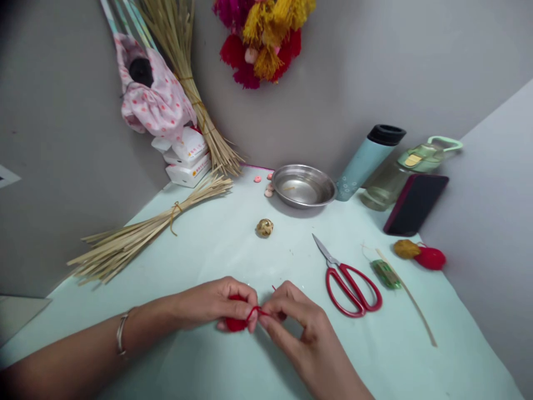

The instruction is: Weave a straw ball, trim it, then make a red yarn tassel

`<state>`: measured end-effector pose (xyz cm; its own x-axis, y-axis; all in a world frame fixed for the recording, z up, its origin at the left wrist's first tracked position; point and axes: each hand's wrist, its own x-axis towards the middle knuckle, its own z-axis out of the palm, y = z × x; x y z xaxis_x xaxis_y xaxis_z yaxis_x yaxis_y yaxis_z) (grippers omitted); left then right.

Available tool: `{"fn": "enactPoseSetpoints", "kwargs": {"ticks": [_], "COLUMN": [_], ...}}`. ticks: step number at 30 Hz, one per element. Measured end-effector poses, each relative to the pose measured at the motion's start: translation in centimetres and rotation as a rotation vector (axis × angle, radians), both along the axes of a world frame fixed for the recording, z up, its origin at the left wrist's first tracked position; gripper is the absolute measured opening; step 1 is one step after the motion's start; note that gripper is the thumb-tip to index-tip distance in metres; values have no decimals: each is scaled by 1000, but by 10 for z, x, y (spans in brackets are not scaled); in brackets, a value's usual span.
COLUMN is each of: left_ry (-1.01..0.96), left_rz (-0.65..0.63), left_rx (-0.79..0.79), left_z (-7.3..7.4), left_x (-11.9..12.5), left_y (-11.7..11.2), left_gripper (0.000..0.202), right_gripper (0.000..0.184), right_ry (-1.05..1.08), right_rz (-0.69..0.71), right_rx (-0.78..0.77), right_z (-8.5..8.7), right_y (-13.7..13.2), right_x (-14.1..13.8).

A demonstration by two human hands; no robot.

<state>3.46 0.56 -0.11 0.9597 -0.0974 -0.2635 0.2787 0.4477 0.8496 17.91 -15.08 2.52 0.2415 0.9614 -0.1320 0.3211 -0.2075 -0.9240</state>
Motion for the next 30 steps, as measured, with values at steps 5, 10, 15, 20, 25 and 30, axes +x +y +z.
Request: {"fn": "enactPoseSetpoints", "kwargs": {"ticks": [5,10,15,20,25,30], "left_ry": [40,33,31,27,61,72], "left_rz": [158,197,147,224,286,249], "left_rx": [-24,-41,61,259,301,244], "left_z": [-4,1,4,3,0,0], "left_x": [2,2,0,1,4,3], "left_y": [-6,-4,-2,-8,-11,-10], "left_gripper": [22,24,33,35,37,37], "right_gripper": [31,20,17,23,23,24], "right_ry": [463,774,846,767,698,493], "right_rz": [-40,-190,-157,-216,-321,-398], "right_rx": [-195,-216,-200,-206,-164,-81], "right_z": [-10,-13,-13,-12,-12,-12], "right_y": [2,2,3,3,5,6], "right_x": [3,0,0,-4,-7,-8]}}
